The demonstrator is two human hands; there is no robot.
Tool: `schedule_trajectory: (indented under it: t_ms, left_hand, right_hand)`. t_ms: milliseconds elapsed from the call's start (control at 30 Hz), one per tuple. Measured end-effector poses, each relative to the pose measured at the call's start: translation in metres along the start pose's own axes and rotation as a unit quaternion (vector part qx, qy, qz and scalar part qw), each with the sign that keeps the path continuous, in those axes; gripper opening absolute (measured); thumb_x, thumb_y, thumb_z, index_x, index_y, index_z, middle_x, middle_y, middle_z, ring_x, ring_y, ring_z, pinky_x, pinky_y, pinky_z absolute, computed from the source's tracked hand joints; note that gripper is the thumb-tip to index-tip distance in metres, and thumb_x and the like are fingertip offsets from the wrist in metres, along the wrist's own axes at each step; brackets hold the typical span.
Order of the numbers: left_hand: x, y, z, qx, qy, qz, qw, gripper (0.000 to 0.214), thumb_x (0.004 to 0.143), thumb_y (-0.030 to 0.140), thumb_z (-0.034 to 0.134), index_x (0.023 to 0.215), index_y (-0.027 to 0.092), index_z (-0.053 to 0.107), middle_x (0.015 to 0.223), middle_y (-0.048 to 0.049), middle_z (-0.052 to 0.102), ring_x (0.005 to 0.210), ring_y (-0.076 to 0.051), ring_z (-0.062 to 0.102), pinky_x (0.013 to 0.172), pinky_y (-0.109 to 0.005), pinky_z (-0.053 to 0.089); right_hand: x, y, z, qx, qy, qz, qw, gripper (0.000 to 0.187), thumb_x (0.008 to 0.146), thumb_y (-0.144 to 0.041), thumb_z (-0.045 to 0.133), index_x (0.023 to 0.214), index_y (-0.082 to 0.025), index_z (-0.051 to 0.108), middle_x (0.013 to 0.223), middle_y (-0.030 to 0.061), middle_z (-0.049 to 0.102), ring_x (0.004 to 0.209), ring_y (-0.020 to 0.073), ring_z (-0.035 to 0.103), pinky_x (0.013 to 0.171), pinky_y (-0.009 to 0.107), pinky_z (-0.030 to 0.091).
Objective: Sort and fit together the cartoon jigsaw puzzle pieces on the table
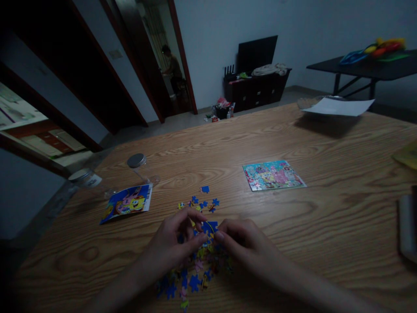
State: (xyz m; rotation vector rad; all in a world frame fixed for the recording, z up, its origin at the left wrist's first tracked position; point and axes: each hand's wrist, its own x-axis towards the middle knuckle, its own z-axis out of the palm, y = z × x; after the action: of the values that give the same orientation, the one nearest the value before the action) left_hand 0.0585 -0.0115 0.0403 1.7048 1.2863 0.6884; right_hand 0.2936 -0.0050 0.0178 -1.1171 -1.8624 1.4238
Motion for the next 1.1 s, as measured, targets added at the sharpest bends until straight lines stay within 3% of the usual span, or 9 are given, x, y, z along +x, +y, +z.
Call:
schedule_trajectory:
  t_ms: [200,333,567,900,1100]
  left_hand:
    - [0.0,0.0,-0.002,0.027,0.02,0.042,0.999,0.019,0.095,0.031,0.078,0.113,0.027,0.073,0.096,0.001,0.071,0.075,-0.015,0.063,0.068,-0.027,0.046]
    - [0.003,-0.003,-0.007,0.044,0.052,0.074,0.995,0.02,0.095,0.031,0.079,0.113,0.027,0.073,0.093,0.0012,0.064,0.074,-0.015,0.06,0.068,-0.027,0.046]
    - [0.022,-0.03,-0.027,0.083,0.125,0.072,0.986,0.019,0.093,0.031,0.08,0.111,0.024,0.075,0.086,0.0032,0.052,0.068,-0.013,0.052,0.064,-0.025,0.043]
    - [0.031,-0.051,-0.037,0.116,0.155,0.045,0.98,0.021,0.094,0.033,0.076,0.113,0.025,0.076,0.08,0.0038,0.054,0.066,-0.014,0.052,0.064,-0.025,0.04]
    - [0.041,-0.06,-0.047,0.139,0.19,0.034,0.971,0.02,0.092,0.029,0.076,0.11,0.02,0.076,0.076,0.0032,0.054,0.068,-0.017,0.054,0.064,-0.026,0.039]
  right_hand:
    - [-0.001,-0.001,0.0,-0.023,0.008,-0.011,1.0,0.049,0.105,-0.059,0.049,0.081,-0.022,0.069,0.076,0.0027,0.064,0.073,0.0186,0.06,0.068,0.031,0.048]
    - [0.0,-0.001,-0.002,-0.056,0.023,0.002,0.998,0.05,0.105,-0.058,0.047,0.073,-0.022,0.062,0.069,0.0013,0.06,0.067,0.0184,0.058,0.063,0.03,0.046]
    - [-0.001,-0.001,-0.003,-0.099,0.026,0.005,0.995,0.055,0.106,-0.061,0.042,0.071,-0.024,0.061,0.068,0.0029,0.064,0.067,0.0212,0.061,0.062,0.031,0.048]
    - [-0.001,0.011,0.0,-0.153,-0.011,-0.052,0.987,0.05,0.111,-0.049,0.037,0.073,-0.023,0.058,0.068,0.0014,0.065,0.062,0.018,0.062,0.06,0.03,0.044]
    - [0.005,0.016,-0.018,-0.233,-0.011,-0.154,0.96,0.039,0.111,-0.033,0.041,0.078,-0.023,0.058,0.067,-0.0009,0.063,0.056,0.0136,0.058,0.055,0.027,0.039]
